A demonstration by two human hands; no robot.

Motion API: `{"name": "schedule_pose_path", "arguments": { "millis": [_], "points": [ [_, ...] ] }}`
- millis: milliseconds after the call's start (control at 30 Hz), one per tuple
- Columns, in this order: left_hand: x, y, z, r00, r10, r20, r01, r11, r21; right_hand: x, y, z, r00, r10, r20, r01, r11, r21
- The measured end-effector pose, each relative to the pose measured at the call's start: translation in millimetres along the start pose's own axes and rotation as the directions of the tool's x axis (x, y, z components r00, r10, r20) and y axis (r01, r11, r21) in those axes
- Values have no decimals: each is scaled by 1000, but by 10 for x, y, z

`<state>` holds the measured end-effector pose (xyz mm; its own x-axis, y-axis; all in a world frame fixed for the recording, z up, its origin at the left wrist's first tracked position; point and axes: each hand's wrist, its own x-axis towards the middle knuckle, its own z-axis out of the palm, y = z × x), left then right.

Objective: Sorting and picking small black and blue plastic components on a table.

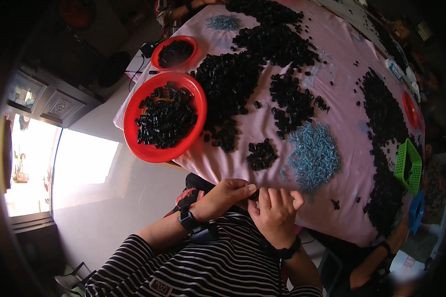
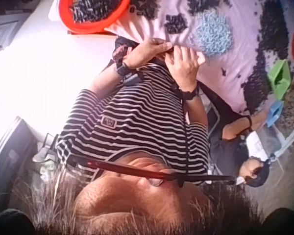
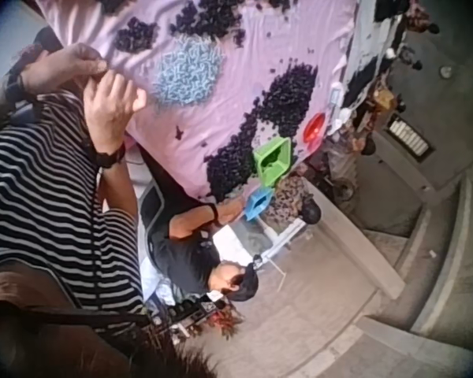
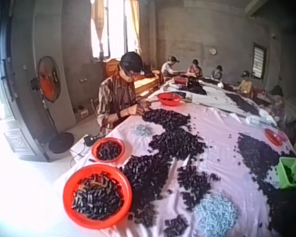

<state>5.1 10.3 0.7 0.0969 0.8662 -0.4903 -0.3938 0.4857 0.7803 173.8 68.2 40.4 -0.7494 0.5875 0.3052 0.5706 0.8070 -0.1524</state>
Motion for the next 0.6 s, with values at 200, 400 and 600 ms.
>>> {"name": "schedule_pose_path", "arguments": {
  "millis": [200, 400, 600],
  "points": [
    [-69, 68, -33, 995, -72, 66, 72, 997, 1, -19, 23, 53, 997, 4, -71, -3, 1000, 11],
    [-27, -57, -57, 993, -41, 111, 53, 992, -110, -51, 8, 84, 995, -18, -95, 21, 999, 30],
    [-22, -36, -33, 988, -53, 146, 79, 981, -178, -120, 6, 114, 996, -18, -89, 22, 999, 40]
  ]
}}
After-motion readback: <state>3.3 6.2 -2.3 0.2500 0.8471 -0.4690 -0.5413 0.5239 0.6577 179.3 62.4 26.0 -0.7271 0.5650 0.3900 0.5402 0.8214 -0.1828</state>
